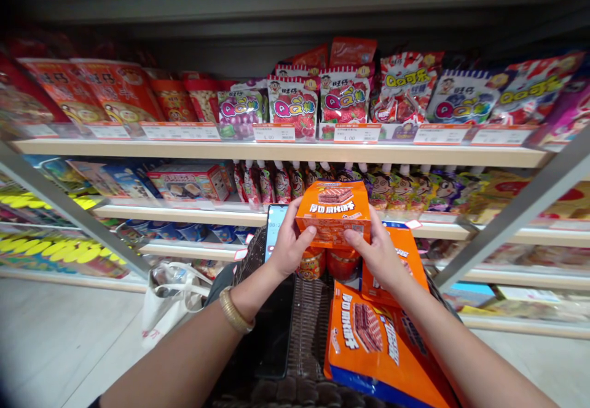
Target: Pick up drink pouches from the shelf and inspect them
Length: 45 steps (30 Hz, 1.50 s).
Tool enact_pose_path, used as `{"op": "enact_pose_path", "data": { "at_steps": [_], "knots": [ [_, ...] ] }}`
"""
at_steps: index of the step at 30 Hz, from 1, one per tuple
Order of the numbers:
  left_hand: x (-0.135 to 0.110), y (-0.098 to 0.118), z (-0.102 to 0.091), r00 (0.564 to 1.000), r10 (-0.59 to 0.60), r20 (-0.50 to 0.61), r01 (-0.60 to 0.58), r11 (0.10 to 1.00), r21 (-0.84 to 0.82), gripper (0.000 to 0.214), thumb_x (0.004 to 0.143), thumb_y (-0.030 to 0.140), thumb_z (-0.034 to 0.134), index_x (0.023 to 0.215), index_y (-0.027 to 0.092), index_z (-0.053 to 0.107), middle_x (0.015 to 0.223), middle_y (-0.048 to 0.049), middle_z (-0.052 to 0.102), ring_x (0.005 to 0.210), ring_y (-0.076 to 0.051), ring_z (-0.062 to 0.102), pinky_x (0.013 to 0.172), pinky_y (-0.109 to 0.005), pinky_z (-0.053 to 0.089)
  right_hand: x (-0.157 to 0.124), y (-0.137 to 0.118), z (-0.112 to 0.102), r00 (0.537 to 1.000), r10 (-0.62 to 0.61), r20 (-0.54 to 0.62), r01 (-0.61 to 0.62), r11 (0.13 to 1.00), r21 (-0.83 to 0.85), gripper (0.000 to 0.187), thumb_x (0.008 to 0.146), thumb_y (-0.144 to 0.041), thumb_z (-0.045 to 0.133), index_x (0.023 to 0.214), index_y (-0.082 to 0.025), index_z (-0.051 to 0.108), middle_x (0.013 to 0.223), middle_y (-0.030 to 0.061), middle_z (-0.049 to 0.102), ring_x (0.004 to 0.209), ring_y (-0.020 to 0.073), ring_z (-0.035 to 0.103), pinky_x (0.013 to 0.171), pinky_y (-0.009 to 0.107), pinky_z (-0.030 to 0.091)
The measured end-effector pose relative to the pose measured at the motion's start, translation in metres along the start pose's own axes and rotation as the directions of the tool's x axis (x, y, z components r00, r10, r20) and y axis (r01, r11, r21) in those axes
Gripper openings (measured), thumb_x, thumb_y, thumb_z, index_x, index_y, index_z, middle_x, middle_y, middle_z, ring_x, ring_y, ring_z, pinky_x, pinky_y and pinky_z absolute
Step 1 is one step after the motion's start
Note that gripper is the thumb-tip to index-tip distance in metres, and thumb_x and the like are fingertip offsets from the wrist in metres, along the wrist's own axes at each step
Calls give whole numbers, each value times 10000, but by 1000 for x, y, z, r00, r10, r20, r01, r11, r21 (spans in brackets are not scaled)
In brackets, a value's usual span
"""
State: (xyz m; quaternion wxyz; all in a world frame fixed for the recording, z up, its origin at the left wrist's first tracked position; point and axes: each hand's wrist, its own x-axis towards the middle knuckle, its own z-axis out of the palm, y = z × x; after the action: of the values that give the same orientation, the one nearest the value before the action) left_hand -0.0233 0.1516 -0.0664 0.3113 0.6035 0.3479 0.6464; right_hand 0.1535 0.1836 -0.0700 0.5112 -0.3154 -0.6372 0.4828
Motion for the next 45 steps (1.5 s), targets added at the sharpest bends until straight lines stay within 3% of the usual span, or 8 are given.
{"op": "enact_pose_path", "data": {
  "at_steps": [4,8,15,17,22,30,36,45],
  "knots": [
    [0,2,0,1000,12,-2,-12,1000,12,662,763,524,604,1265,159,371,1203,-130,535,1110,-265,537,987,-395,429,-1,2,-3,999,-44,31,44,999,2,704,750,-487,696,1355,-253,424,1332,76,570,1207,282,538,1041,439,414],
    [-1,3,-1,1000,15,14,-16,999,48,729,714,520,670,1274,171,359,1227,-128,522,1139,-277,520,994,-386,419,-5,4,-7,995,-45,85,35,992,123,802,730,-543,689,1407,-268,359,1369,73,536,1252,295,500,1067,445,384],
    [-2,4,-3,998,-15,67,26,987,-161,679,781,619,536,1271,182,363,1211,-118,542,1113,-282,542,986,-409,420,-8,0,-4,998,4,65,-21,966,258,822,688,-725,586,1365,-284,440,1341,71,564,1242,321,508,995,430,451],
    [-3,4,-3,998,-37,54,44,987,-154,616,820,597,490,1259,179,379,1204,-117,550,1117,-284,539,992,-416,412,-8,-4,-1,997,40,62,-57,952,302,789,707,-710,577,1356,-280,449,1324,81,576,1209,323,538,958,432,477],
    [-4,3,-4,996,-50,73,56,995,-86,538,843,492,516,1263,183,385,1205,-119,550,1117,-280,531,977,-409,421,-8,-9,4,995,84,52,-97,940,326,648,783,-452,648,1369,-324,402,1303,42,594,1171,271,578,974,404,471],
    [-2,5,-7,993,112,32,-115,977,181,536,837,498,497,1263,175,471,1284,-122,409,1258,-298,377,1099,-445,274,-9,-8,5,999,39,27,-45,947,318,624,781,-363,645,1356,-309,409,1334,40,570,1219,273,540,978,401,475],
    [0,7,-9,989,45,143,-57,995,77,559,834,486,515,1297,176,467,1214,-117,524,1153,-290,500,1034,-433,375,-10,-15,3,1000,-27,11,24,969,247,523,794,-361,647,1280,-289,470,1312,38,573,1223,266,525,1013,390,441],
    [0,8,-10,986,19,167,-37,994,104,545,838,466,522,1285,154,489,1239,-137,537,1156,-300,514,1026,-445,395,-8,-22,12,997,53,-52,-32,942,334,372,800,-417,652,1119,-263,539,1159,52,657,1039,260,636,887,393,522]
  ]
}}
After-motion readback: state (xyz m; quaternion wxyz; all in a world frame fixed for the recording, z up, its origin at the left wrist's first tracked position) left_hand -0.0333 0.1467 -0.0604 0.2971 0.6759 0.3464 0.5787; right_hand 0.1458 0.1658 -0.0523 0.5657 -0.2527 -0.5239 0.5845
